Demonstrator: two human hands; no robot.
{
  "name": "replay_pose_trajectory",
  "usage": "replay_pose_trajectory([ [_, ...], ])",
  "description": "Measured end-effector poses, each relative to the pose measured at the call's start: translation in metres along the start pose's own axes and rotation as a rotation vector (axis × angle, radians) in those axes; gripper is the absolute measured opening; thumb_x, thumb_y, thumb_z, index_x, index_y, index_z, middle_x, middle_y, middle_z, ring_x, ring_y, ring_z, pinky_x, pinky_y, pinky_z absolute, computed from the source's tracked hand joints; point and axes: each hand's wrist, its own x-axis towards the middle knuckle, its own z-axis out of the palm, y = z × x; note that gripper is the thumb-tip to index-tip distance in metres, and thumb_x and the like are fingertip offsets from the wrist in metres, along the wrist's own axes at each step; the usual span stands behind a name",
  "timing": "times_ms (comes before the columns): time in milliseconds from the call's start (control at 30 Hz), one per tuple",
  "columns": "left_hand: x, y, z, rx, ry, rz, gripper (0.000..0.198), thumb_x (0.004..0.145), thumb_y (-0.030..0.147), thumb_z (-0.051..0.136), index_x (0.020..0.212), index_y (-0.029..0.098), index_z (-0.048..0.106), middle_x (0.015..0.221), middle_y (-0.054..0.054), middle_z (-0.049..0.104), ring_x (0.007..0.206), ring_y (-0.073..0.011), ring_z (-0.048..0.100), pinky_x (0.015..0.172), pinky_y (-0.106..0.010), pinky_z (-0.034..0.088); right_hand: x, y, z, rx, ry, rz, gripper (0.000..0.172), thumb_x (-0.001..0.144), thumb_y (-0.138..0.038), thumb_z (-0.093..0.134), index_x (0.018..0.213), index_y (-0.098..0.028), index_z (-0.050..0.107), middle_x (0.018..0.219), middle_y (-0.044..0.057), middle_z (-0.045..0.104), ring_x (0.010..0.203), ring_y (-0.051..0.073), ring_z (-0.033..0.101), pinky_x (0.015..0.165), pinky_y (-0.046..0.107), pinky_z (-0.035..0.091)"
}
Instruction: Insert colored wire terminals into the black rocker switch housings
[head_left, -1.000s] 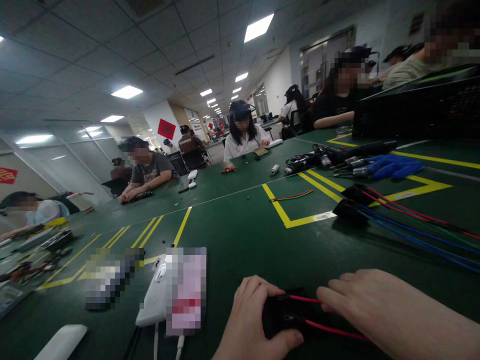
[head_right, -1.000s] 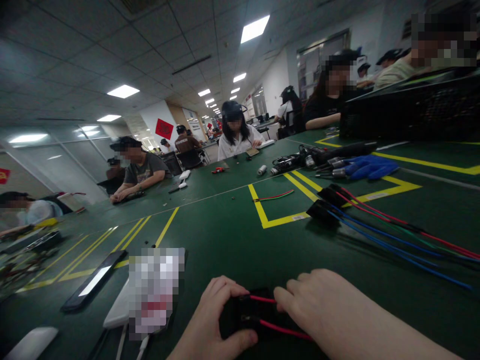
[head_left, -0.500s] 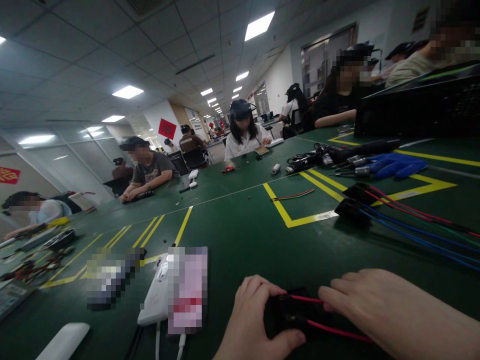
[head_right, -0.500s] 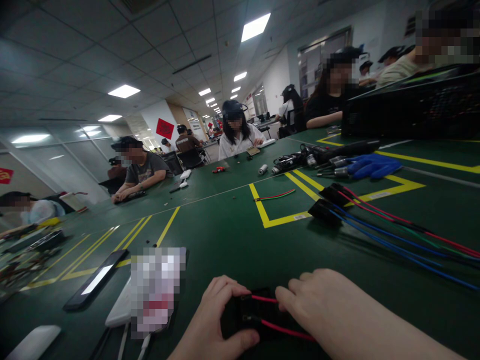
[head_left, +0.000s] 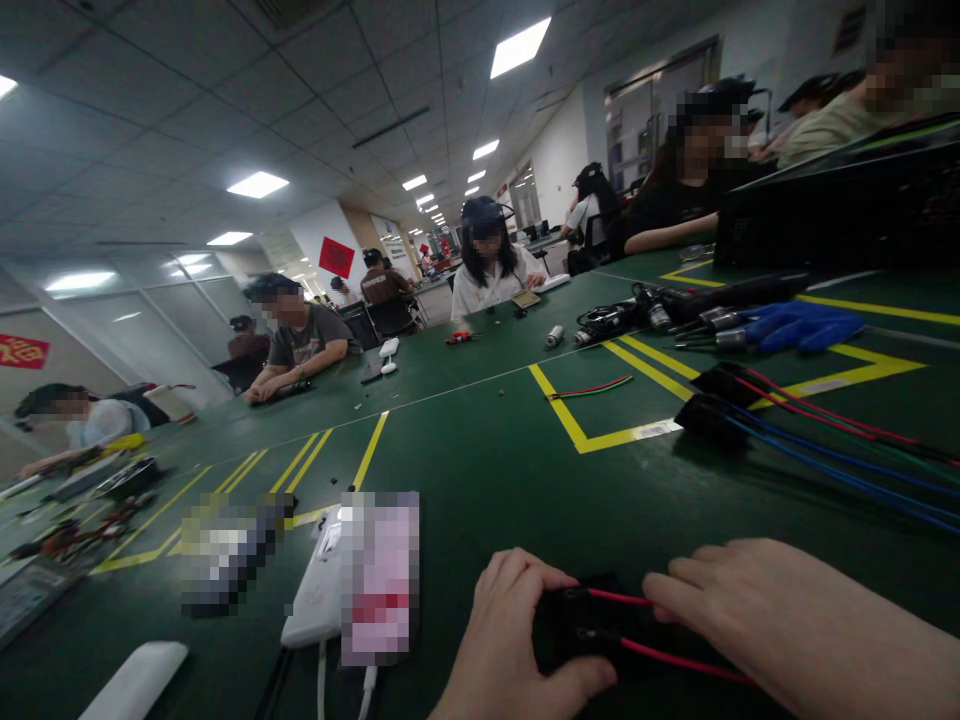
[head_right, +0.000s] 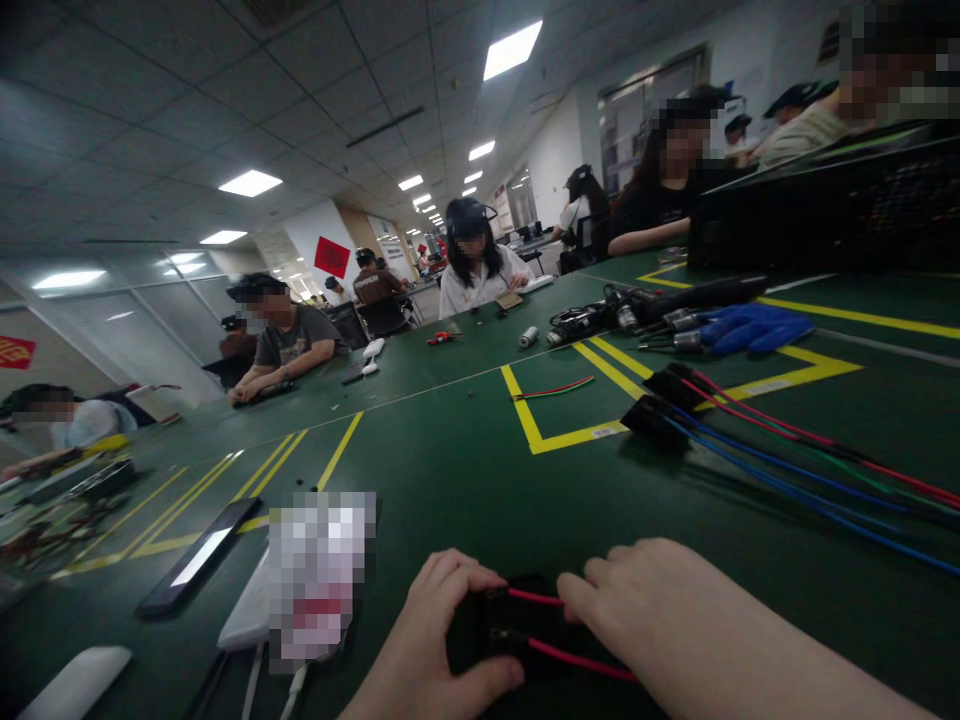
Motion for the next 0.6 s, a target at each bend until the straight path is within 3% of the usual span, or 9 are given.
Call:
replay_pose_trajectory([
  [133, 0.001, -0.001, 0.0, 0.006, 0.004, 0.004, 0.047, 0.08, 0.024, 0.093, 0.122, 0.019, 0.073, 0.127, -0.013, 0.07, 0.123, -0.0382, 0.063, 0.109, -0.055, 0.05, 0.004, -0.001, -0.008, -0.001, 0.056, -0.01, 0.049, 0.078, 0.007, 0.069, 0.11, -0.029, 0.068, 0.092, -0.005, 0.084, 0.071, 0.019, 0.08, 0.065, 0.034, 0.05],
  [300, 0.0, 0.001, 0.001, 0.005, 0.001, 0.001, 0.049, 0.078, 0.015, 0.09, 0.124, 0.017, 0.073, 0.127, -0.013, 0.07, 0.125, -0.0386, 0.063, 0.11, -0.055, 0.049, 0.007, -0.003, -0.019, -0.007, 0.157, -0.032, 0.044, 0.081, 0.005, 0.068, 0.108, -0.029, 0.069, 0.09, -0.005, 0.084, 0.069, 0.019, 0.078, 0.065, 0.035, 0.05],
  [500, 0.0, 0.001, 0.001, -0.002, 0.003, -0.008, 0.048, 0.078, 0.013, 0.09, 0.123, 0.017, 0.074, 0.128, -0.014, 0.07, 0.127, -0.0391, 0.063, 0.111, -0.055, 0.049, 0.008, -0.004, -0.01, 0.002, 0.07, 0.002, 0.043, 0.078, 0.007, 0.072, 0.101, -0.029, 0.072, 0.079, -0.007, 0.079, 0.06, 0.018, 0.075, 0.056, 0.034, 0.045],
  [600, -0.001, 0.002, 0.0, 0.001, -0.005, -0.014, 0.049, 0.078, 0.014, 0.091, 0.124, 0.017, 0.074, 0.128, -0.014, 0.07, 0.127, -0.0391, 0.063, 0.111, -0.055, 0.049, 0.009, -0.004, -0.012, -0.007, 0.087, -0.003, 0.047, 0.073, 0.006, 0.073, 0.105, -0.028, 0.073, 0.084, -0.006, 0.081, 0.064, 0.019, 0.077, 0.059, 0.034, 0.048],
])
